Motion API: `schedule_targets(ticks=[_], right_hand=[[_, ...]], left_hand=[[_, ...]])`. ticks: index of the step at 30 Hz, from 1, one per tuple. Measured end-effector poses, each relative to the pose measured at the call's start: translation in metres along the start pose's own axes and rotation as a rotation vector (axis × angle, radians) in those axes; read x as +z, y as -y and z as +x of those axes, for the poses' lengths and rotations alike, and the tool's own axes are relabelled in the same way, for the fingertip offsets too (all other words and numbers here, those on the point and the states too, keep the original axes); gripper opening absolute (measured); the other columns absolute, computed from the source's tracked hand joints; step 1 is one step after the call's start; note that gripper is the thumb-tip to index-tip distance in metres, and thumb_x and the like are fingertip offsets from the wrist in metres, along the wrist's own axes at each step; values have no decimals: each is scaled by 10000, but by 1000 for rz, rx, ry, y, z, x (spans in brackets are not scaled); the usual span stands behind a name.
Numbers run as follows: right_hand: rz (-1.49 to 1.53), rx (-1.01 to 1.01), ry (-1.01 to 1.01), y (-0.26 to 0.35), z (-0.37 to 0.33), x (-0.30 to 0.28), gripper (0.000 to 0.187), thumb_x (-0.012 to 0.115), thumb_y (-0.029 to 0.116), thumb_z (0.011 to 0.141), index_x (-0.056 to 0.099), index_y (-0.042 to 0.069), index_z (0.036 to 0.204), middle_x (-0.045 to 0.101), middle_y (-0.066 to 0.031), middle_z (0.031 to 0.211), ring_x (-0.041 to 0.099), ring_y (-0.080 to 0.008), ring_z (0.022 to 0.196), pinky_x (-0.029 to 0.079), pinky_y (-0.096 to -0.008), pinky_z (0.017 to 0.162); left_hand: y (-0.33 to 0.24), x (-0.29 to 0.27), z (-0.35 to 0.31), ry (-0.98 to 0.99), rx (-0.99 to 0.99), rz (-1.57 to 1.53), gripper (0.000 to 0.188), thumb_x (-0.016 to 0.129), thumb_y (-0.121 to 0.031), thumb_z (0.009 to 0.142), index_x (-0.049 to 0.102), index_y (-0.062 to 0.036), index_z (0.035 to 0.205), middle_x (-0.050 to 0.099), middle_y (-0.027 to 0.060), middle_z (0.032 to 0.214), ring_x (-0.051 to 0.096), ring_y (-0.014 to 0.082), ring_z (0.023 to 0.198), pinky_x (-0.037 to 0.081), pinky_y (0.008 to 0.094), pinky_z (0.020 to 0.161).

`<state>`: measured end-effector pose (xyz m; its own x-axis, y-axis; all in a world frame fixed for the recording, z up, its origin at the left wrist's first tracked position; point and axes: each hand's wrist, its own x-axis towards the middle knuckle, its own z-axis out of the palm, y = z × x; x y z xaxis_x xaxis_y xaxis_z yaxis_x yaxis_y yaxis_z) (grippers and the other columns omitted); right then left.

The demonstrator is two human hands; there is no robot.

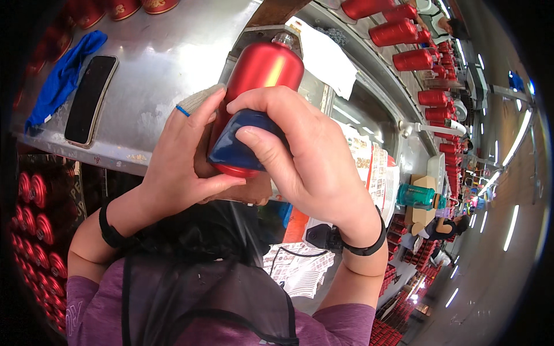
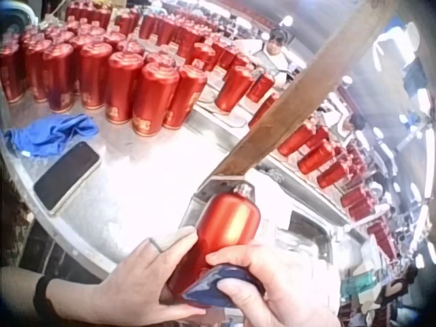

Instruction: Applying labels and cleaning residue from red liquor bottles on an assembly line.

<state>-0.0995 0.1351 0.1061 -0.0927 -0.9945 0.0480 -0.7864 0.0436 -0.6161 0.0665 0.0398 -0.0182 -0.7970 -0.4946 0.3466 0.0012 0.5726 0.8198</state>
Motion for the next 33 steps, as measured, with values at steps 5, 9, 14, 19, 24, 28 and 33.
schedule_targets(ticks=[5,9,14,19,24,28,33], right_hand=[[-238,-169,-5,3,-3,4,228,634,129,950,638,12,1147,651,-113,942,621,-237,804,496,-313,742],[-178,-186,17,2,-2,8,249,660,140,935,638,12,1148,657,-125,954,626,-261,807,501,-333,739],[-209,-210,-32,2,-2,6,269,679,129,913,632,8,1148,658,-124,932,613,-276,786,499,-342,727],[-262,-251,-6,5,-4,8,287,688,120,898,636,15,1160,660,-126,916,610,-278,772,496,-346,713],[-62,-28,-37,-5,4,-1,202,575,63,963,627,35,1156,659,-115,952,655,-232,815,512,-295,753],[192,129,-213,-24,4,-5,192,565,97,999,628,33,1169,656,-40,932,601,-93,831,488,-242,746],[-174,-9,-179,-36,6,-11,177,626,97,963,656,39,1128,651,-98,911,643,-209,814,507,-291,751]], left_hand=[[-4,1,2,-9,-6,33,1046,886,-304,670,338,-58,1526,527,173,1349,513,379,1107,426,457,984],[-7,0,1,17,-31,33,1027,874,-301,680,341,-63,1525,511,177,1390,507,389,1161,423,457,1006],[-7,1,1,3,-20,35,1010,864,-301,690,345,-56,1521,515,183,1383,507,392,1164,424,460,1007],[-7,2,1,-6,-17,55,1015,868,-283,679,346,-53,1518,508,191,1386,506,398,1160,425,461,1005],[-10,-1,0,16,-23,69,1025,877,-270,671,344,-56,1519,510,193,1365,502,401,1157,422,461,1011],[-8,1,2,33,-40,44,1046,888,-264,659,337,-61,1524,505,194,1352,497,391,1149,417,462,1012],[-7,-1,2,59,-57,29,1056,895,-281,661,332,-64,1528,500,191,1361,491,385,1151,412,461,1017]])
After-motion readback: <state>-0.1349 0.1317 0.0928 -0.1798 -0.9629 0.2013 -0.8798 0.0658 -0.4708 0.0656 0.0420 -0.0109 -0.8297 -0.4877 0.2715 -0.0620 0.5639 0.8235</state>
